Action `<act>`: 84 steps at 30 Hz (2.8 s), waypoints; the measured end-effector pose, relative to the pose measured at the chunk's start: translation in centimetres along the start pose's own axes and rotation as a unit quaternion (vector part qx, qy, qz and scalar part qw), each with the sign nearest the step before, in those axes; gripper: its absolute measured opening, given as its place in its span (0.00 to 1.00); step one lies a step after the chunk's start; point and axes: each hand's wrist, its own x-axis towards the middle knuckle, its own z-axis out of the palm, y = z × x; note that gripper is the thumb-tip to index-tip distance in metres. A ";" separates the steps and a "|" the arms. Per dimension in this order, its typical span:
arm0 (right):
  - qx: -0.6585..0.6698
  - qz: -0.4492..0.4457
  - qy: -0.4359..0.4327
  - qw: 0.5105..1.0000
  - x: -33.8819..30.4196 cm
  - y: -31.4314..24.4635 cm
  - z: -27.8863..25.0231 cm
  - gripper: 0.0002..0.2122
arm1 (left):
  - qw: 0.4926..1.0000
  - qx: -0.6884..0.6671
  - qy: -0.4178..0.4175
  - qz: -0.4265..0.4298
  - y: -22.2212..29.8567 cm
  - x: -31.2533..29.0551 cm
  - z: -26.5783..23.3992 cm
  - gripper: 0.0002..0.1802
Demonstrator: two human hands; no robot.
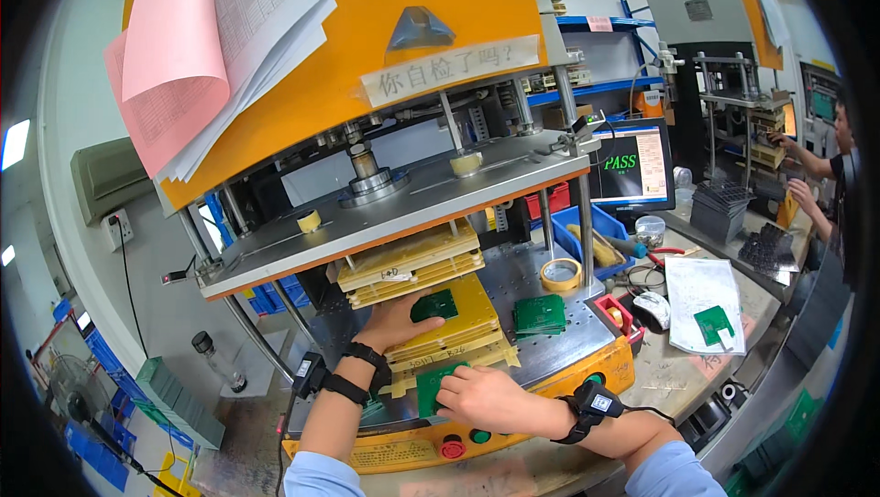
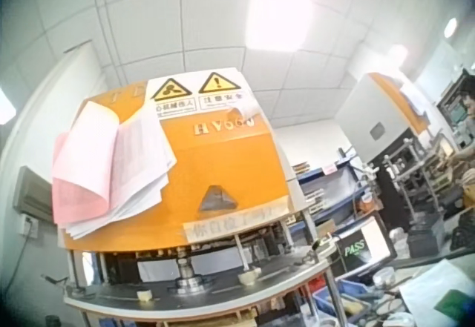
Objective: Operating a press machine to test or process green electronic circuit boards.
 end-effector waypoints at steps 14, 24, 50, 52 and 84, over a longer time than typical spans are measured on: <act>0.035 0.015 -0.035 0.999 0.4 2.1 -2.1 0.21 | 0.992 0.036 0.015 -0.118 -1.1 -20.3 -5.6 0.33; 0.048 0.079 -0.181 0.979 1.5 3.1 -2.0 0.31 | 0.986 -0.076 0.151 0.001 9.2 -30.7 2.9 0.08; 0.087 0.091 -0.128 0.984 6.8 14.6 2.1 0.23 | 0.959 -0.168 0.200 -0.111 10.5 -32.5 6.7 0.04; 0.082 0.086 -0.130 0.984 6.9 14.7 1.9 0.23 | 0.958 -0.167 0.207 -0.110 10.4 -32.5 6.9 0.04; -0.075 0.019 -0.080 0.994 0.1 -3.3 -0.9 0.18 | 0.930 0.028 0.230 -0.286 8.5 -34.7 5.1 0.16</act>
